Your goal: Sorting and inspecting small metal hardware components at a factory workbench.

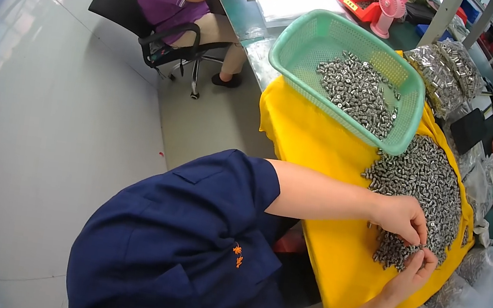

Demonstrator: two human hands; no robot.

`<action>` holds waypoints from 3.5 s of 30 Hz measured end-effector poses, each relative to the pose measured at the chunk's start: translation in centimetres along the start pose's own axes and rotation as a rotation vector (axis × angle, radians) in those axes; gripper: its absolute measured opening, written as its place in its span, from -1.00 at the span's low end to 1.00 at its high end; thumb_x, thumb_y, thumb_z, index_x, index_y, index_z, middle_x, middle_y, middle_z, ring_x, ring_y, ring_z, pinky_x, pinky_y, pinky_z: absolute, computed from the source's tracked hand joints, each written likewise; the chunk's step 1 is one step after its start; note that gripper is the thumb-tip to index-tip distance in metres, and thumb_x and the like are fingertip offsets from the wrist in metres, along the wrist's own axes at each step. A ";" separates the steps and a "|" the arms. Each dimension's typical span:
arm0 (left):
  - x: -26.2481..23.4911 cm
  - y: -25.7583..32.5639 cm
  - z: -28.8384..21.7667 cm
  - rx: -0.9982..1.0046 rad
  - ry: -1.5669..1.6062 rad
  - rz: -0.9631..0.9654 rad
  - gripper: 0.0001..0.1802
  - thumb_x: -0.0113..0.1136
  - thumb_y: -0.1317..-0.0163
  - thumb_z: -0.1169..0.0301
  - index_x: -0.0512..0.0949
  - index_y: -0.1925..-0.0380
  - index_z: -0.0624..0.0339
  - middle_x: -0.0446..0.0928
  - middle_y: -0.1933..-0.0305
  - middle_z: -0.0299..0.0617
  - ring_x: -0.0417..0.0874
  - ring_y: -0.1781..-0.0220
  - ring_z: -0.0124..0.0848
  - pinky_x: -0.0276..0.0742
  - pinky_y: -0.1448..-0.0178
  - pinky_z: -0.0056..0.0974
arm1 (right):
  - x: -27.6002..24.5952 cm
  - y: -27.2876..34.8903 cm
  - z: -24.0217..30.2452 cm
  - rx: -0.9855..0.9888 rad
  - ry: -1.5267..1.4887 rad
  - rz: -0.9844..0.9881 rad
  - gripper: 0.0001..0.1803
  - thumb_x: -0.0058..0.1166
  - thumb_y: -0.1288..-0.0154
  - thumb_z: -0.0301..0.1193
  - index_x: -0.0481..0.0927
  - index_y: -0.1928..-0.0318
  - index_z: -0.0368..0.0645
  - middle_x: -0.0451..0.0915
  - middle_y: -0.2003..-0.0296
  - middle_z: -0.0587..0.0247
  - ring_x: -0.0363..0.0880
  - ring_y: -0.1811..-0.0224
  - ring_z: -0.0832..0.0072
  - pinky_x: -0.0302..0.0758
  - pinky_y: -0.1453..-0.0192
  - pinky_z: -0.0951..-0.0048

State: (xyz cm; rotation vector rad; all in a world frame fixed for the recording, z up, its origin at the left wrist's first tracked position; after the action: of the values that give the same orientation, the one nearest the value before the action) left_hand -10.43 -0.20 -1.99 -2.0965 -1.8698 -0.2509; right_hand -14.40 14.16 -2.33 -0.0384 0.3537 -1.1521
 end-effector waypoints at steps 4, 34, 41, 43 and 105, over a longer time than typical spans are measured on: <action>1.8 -1.4 -0.6 0.021 -0.101 0.077 -0.82 0.17 0.05 0.52 0.60 0.37 0.30 0.58 0.50 -0.23 0.57 0.47 -0.53 0.49 0.35 -0.47 | -1.8 -0.2 -0.1 0.004 -0.023 -0.018 -0.93 -0.13 -0.27 -0.44 0.37 0.30 -0.16 0.25 0.50 0.51 0.12 0.49 0.75 0.10 0.42 0.73; 0.6 -0.1 0.7 -0.164 -0.047 0.022 -0.81 0.10 -0.12 0.51 0.54 0.25 0.30 0.53 0.40 -0.31 0.48 0.39 -0.61 0.44 0.26 -0.52 | 1.0 0.5 2.6 -0.018 0.026 0.033 -0.93 0.00 -0.15 -0.48 0.40 0.40 -0.20 0.36 0.60 0.47 0.22 0.58 0.78 0.21 0.52 0.69; 1.5 -0.3 -0.6 -0.067 -0.435 0.004 -0.84 0.16 -0.05 0.50 0.58 0.32 0.27 0.56 0.41 -0.30 0.50 0.39 -0.62 0.45 0.27 -0.49 | 0.0 1.1 4.2 -0.222 0.392 0.007 -0.94 0.02 -0.10 -0.50 0.42 0.43 -0.20 0.42 0.62 0.31 0.33 0.64 0.66 0.30 0.57 0.58; 1.5 -0.4 -0.9 -0.093 -0.423 -0.001 -0.84 0.17 -0.05 0.50 0.57 0.33 0.28 0.56 0.42 -0.30 0.49 0.40 -0.63 0.44 0.28 -0.49 | -0.2 1.0 4.6 -0.157 0.334 0.011 -0.94 0.02 -0.09 -0.50 0.42 0.43 -0.20 0.41 0.61 0.31 0.33 0.64 0.65 0.31 0.56 0.58; 0.0 -0.2 -2.1 0.282 -0.684 0.000 -0.80 0.26 0.09 0.33 0.61 0.42 0.14 0.58 0.45 -0.14 0.60 0.41 -0.34 0.49 0.31 -0.36 | 2.4 0.6 4.7 -0.264 0.401 0.014 -0.94 -0.03 -0.18 -0.53 0.39 0.41 -0.22 0.34 0.52 0.26 0.30 0.49 0.51 0.28 0.40 0.53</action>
State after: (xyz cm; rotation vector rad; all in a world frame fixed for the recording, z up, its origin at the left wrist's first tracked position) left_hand -10.50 -0.89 -0.04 -2.1297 -2.0816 0.7808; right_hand -11.65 11.56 1.38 -0.0352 0.8598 -1.0909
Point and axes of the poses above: each hand's wrist, its own y-axis away from the middle knuckle, its own x-axis out of the palm, z = x × y, the point moved 7 cm from there along -y, towards the middle knuckle
